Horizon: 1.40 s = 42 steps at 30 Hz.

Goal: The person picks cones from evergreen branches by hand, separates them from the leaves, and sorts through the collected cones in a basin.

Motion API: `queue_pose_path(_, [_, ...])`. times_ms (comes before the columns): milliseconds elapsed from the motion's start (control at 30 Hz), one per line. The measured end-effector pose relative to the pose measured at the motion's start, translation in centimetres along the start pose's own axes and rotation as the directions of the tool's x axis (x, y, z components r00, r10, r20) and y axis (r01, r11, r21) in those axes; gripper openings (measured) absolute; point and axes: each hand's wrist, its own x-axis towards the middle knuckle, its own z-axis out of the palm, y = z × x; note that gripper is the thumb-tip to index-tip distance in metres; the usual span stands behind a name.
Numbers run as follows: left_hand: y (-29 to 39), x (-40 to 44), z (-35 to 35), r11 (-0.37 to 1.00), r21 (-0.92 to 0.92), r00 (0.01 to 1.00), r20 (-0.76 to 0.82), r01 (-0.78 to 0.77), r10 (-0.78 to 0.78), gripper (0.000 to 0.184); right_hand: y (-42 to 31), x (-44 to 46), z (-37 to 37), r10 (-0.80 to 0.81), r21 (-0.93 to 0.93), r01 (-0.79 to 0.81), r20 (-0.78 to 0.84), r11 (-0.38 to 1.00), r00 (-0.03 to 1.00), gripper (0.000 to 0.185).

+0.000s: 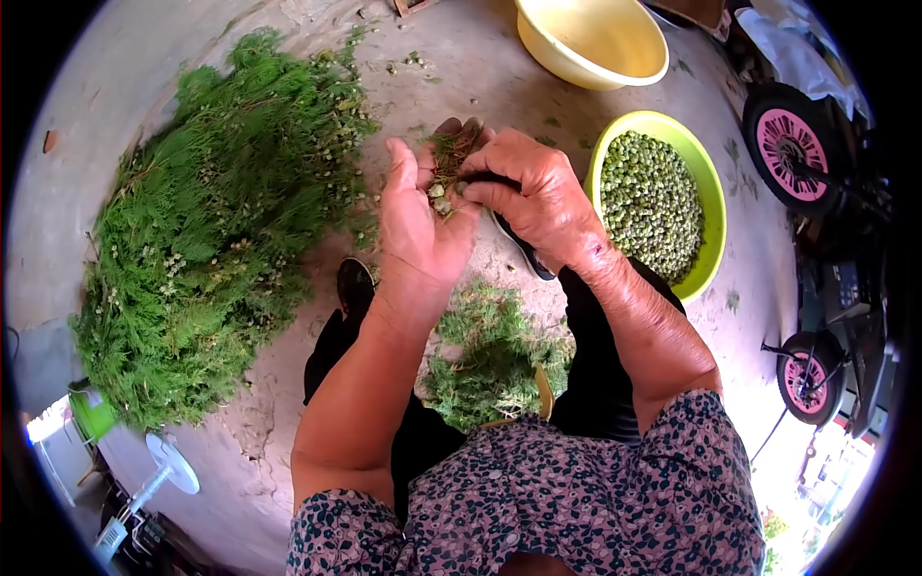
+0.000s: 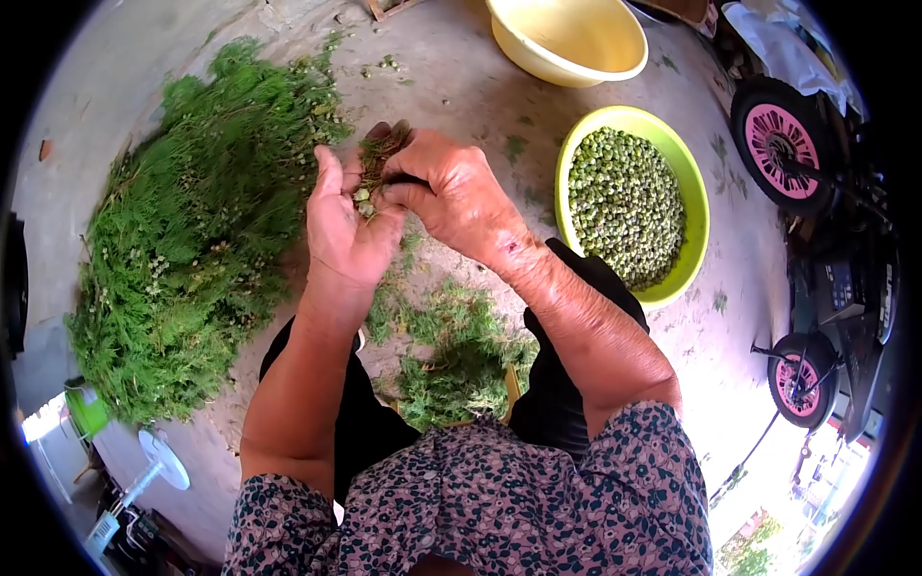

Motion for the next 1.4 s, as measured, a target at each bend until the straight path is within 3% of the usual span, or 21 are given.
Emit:
queue_pose_path(133, [0.2, -0.1, 0.0, 1.000, -0.020, 1.000, 0.011, -0.017, 0.017, 0.059, -0.2, 0.1, 0.2, -0.013, -0.029, 0.014, 0.042, 0.999, 0.999, 0.014])
queue_pose_path(200, [0.4, 0.0, 0.0, 0.999, -0.048, 1.000, 0.016, -0.009, 0.009, 0.059, -0.4, 0.0, 0.3, 0.133, 0.184, -0.126, -0.025, 0.975, 0.991, 0.011])
queue_pose_path(233, [0.4, 0.0, -0.4, 0.999, -0.054, 0.999, 0.047, 0.003, 0.000, 0.060, -0.3, 0.0, -0.3, 0.344, 0.330, -0.363, 0.117, 0.871, 0.932, 0.012])
queue_pose_path(267, [0.4, -0.1, -0.4, 0.998, -0.060, 0.997, 0.078, 0.014, -0.010, 0.061, -0.7, 0.1, -0.3, 0.342, 0.329, -0.363, 0.120, 0.872, 0.932, 0.012])
queue_pose_path(333, [0.6, -0.4, -0.1, 1.000, -0.021, 0.998, 0.067, 0.005, -0.004, 0.062, -1.9, 0.2, -0.3, 0.338, 0.500, -0.365, 0.148, 0.786, 0.930, 0.015])
queue_pose_path(367, [0.5, -0.6, 0.1, 1.000, 0.020, 0.998, 0.058, 0.002, -0.003, 0.063, -2.2, 0.3, -0.2, 0.343, 0.467, -0.399, 0.204, 0.789, 0.917, 0.012])
queue_pose_path(400, [0.5, -0.5, 0.1, 1.000, 0.019, 0.998, 0.057, 0.002, -0.003, 0.063, -0.9, 0.2, 1.1, 0.144, 0.365, -0.160, 0.070, 0.917, 0.987, 0.014])
queue_pose_path(467, [0.3, 0.0, -0.1, 1.000, -0.002, 0.999, 0.049, 0.002, -0.002, 0.068, -1.0, 0.4, 1.1, -0.092, 0.008, 0.092, 0.076, 0.996, 0.993, 0.017])
queue_pose_path(567, [0.3, 0.1, -0.4, 0.999, 0.027, 0.997, 0.071, 0.018, -0.020, 0.072, -1.5, 0.3, 1.8, -0.009, -0.106, 0.017, 0.076, 0.994, 0.997, 0.023])
queue_pose_path(1033, [1.2, -0.2, -0.4, 0.999, 0.050, 0.996, 0.093, -0.008, 0.003, 0.076, -1.6, 1.0, 2.2, -0.083, -0.040, 0.087, 0.092, 0.995, 0.992, 0.018])
queue_pose_path(1100, [1.4, -0.2, -0.1, 0.999, -0.035, 0.999, -0.036, -0.021, 0.019, 0.074, -1.6, 1.0, 2.3, -0.120, -0.056, 0.124, 0.070, 0.991, 0.990, 0.018])
queue_pose_path(1167, [1.5, 0.0, -0.5, 0.999, -0.020, 0.999, -0.026, -0.031, 0.030, 0.074, -2.0, 0.9, 2.2, -0.042, 0.026, 0.039, 0.127, 0.999, 0.991, 0.019])
queue_pose_path(1267, [1.4, 0.2, -0.8, 1.000, 0.012, 1.000, -0.019, -0.019, 0.019, 0.072, -1.9, 0.8, 2.7, -0.061, 0.054, 0.054, 0.147, 0.997, 0.987, 0.020])
queue_pose_path(1400, [1.0, 0.4, -1.2, 0.998, 0.059, 1.000, -0.014, -0.011, 0.012, 0.070, -1.4, 0.5, 3.4, -0.055, -0.117, 0.065, 0.085, 0.991, 0.995, 0.022])
